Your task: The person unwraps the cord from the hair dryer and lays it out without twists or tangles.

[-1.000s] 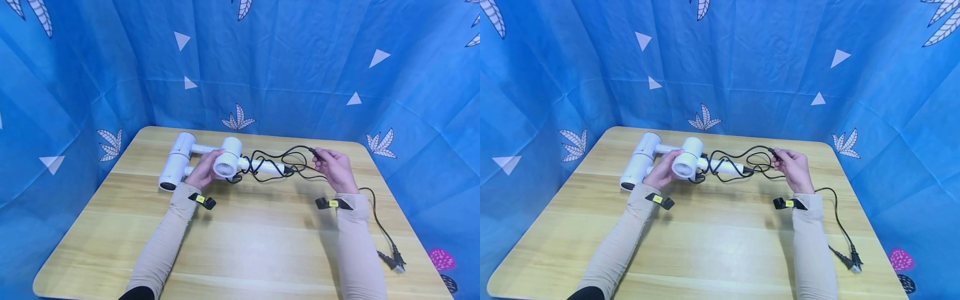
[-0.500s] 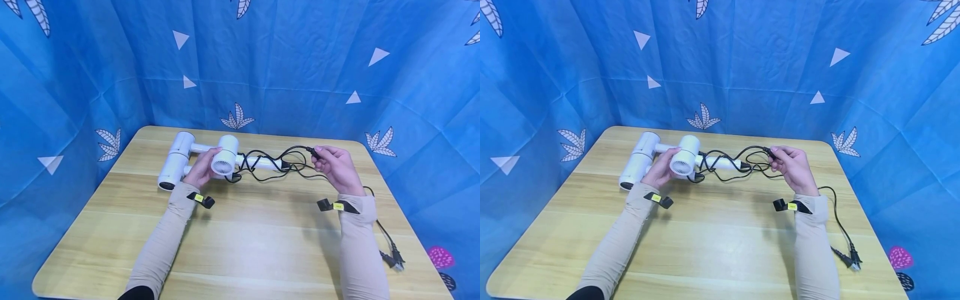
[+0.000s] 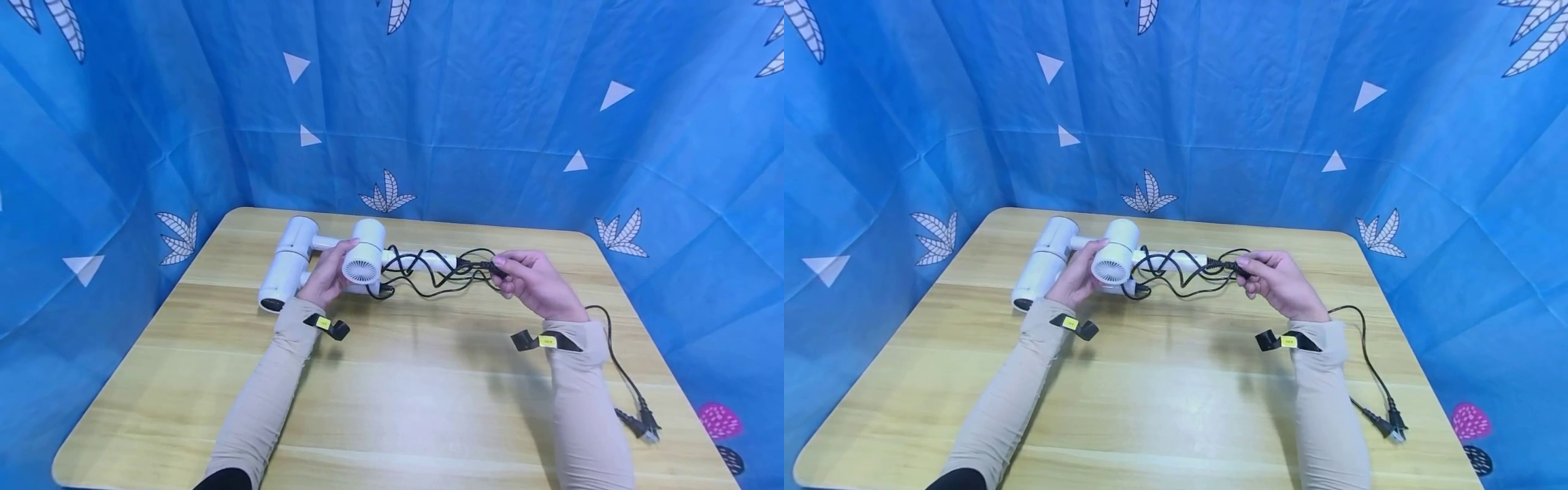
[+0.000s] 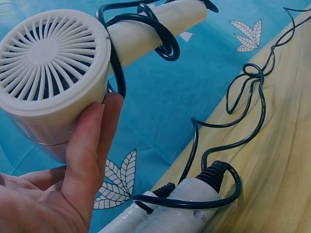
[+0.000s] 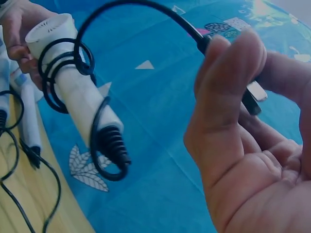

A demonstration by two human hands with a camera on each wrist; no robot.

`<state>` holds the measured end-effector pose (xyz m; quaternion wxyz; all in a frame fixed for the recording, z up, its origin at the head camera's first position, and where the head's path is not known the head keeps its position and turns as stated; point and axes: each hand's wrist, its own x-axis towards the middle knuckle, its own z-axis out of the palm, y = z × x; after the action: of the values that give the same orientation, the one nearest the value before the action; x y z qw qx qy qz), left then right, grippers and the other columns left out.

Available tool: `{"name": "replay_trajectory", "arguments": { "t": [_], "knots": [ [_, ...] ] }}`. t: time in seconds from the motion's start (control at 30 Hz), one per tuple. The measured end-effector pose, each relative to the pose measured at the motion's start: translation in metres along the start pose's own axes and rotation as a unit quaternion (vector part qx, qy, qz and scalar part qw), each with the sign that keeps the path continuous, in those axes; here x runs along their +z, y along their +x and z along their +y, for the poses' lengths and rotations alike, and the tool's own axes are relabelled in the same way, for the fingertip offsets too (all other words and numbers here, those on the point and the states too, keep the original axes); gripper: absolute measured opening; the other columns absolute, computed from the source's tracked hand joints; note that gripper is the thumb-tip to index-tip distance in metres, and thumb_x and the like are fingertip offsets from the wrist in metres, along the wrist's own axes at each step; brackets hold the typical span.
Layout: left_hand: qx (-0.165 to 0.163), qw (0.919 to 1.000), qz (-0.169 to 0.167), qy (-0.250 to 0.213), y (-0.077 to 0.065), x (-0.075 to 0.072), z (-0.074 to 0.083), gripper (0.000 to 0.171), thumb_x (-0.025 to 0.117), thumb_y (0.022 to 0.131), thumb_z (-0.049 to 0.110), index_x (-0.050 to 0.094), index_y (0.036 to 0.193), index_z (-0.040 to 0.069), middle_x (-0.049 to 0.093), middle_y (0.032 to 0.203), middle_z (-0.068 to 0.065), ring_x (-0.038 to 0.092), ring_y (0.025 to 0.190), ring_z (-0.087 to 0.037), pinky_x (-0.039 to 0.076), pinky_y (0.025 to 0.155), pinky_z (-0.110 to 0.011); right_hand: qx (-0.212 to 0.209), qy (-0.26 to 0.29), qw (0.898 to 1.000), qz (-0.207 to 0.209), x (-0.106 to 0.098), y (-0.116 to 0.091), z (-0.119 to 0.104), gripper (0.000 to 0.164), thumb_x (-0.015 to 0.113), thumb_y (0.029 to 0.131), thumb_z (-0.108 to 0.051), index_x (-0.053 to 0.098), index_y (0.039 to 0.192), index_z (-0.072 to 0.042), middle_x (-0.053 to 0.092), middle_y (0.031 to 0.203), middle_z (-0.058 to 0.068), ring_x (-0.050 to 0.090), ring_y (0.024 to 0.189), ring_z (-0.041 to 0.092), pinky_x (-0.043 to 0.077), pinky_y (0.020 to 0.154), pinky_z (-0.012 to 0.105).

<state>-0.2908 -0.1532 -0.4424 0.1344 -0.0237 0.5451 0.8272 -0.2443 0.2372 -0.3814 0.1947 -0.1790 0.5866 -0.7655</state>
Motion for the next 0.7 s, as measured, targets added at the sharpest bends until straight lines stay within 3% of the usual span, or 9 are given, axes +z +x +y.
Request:
{"name": "replay_trajectory", "arguments": {
  "t": [0.3, 0.53, 0.7],
  "knots": [
    [0.001, 1.0, 0.003, -0.004, 0.001, -0.002, 0.0, 0.024, 0.055, 0.104, 0.031, 0.056, 0.121, 0.014, 0.077, 0.09, 0.002, 0.077, 0.079, -0.011, 0.064, 0.068, -0.025, 0.043, -0.049, 0.995, -0.071, -0.001, 0.012, 0.018, 0.023, 0.054, 0.106, -0.006, 0.075, 0.101, -0.012, 0.071, 0.078, -0.001, 0.06, 0.059, 0.002, 0.052, 0.056, 0.016],
    [0.003, 1.0, 0.008, -0.005, 0.0, -0.004, 0.002, 0.024, 0.056, 0.103, 0.033, 0.059, 0.118, 0.014, 0.078, 0.087, 0.002, 0.076, 0.076, -0.01, 0.06, 0.06, -0.02, 0.076, -0.072, 0.991, -0.08, -0.007, 0.019, 0.031, 0.018, 0.057, 0.105, -0.008, 0.074, 0.1, -0.012, 0.071, 0.077, -0.001, 0.06, 0.059, 0.003, 0.052, 0.056, 0.016],
    [0.01, 0.9999, 0.005, -0.007, -0.001, -0.004, 0.003, 0.022, 0.054, 0.104, 0.032, 0.059, 0.117, 0.015, 0.078, 0.088, 0.003, 0.077, 0.078, -0.01, 0.062, 0.065, -0.022, 0.094, -0.078, 0.989, -0.081, -0.012, 0.024, 0.037, 0.018, 0.058, 0.104, -0.008, 0.075, 0.098, -0.013, 0.072, 0.076, -0.001, 0.06, 0.059, 0.003, 0.052, 0.055, 0.016]
  ]
}}
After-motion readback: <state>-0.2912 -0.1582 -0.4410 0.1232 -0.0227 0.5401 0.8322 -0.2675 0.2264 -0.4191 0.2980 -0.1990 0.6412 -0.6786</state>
